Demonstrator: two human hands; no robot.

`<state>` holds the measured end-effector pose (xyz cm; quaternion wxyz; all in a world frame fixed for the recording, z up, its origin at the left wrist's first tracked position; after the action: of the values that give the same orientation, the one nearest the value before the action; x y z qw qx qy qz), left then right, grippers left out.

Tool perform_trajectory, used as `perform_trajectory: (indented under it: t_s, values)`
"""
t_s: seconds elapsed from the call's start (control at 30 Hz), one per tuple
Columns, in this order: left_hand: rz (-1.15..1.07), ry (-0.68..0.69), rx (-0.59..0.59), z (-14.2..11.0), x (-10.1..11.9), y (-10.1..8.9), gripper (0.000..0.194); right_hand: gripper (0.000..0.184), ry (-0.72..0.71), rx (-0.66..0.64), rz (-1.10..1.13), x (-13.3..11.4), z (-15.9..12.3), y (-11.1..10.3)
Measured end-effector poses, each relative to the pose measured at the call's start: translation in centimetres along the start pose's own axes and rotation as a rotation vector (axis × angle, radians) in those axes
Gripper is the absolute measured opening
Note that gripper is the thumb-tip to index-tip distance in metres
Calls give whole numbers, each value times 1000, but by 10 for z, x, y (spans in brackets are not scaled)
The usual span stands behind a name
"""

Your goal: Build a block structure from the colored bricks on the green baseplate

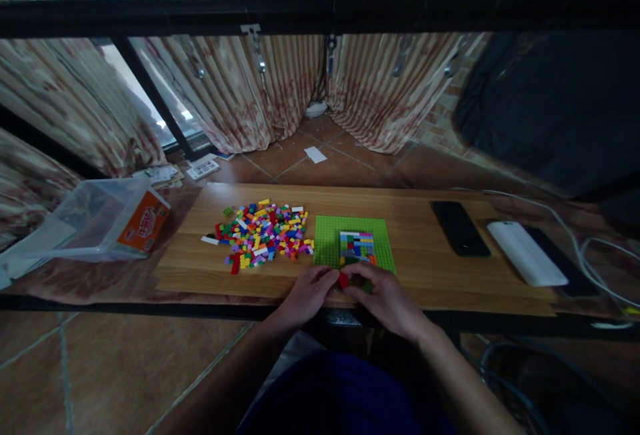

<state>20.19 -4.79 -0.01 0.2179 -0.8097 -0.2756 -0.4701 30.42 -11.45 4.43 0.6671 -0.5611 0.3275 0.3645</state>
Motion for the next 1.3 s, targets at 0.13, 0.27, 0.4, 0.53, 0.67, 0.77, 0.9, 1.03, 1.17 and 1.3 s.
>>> perform_trajectory:
  t_s: [0.13, 0.27, 0.4, 0.53, 0.67, 0.77, 0.9, 1.03, 1.17, 1.3]
  values:
    - [91, 123, 106, 2, 9, -6, 32, 14, -16, 198, -119, 15, 9, -33]
    - [295, 292, 327, 0, 10, -22, 20, 17, -5, 389, -279, 39, 21, -56]
    - [481, 463, 382, 0, 4, -21, 19, 18, 5, 373, -317, 59, 33, -51]
    - [535, 511, 391, 1, 0, -20, 18, 19, 48, 350, -323, 70, 36, -47]
    - [566, 519, 394, 0, 3, -18, 17, 20, 76, 332, -330, 73, 38, -48]
    - [581, 529, 392, -1, 4, -16, 18, 19, 80, 324, -343, 74, 41, -49]
    - [593, 529, 388, -1, 3, -15, 19, 18, 72, 301, -364, 75, 47, -51]
    - [580, 539, 373, 1, 2, -14, 19, 18, 82, 229, -401, 76, 55, -51]
    - [571, 533, 365, 2, 1, -14, 20, 18, 99, 191, -433, 76, 60, -52]
    - [571, 539, 368, 1, 2, -14, 21, 21, 103, 141, -469, 74, 63, -50]
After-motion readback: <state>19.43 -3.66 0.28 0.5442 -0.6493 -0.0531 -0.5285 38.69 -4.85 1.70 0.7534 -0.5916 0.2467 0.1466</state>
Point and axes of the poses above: each hand's wrist, its own z-axis towards the middle knuckle, its own y-axis out of the palm, x = y × z, the point moved 9 cm from there along z, towards the middle knuckle, and after that the axes turned 10 degrees about -y, right-handed, at the moved point
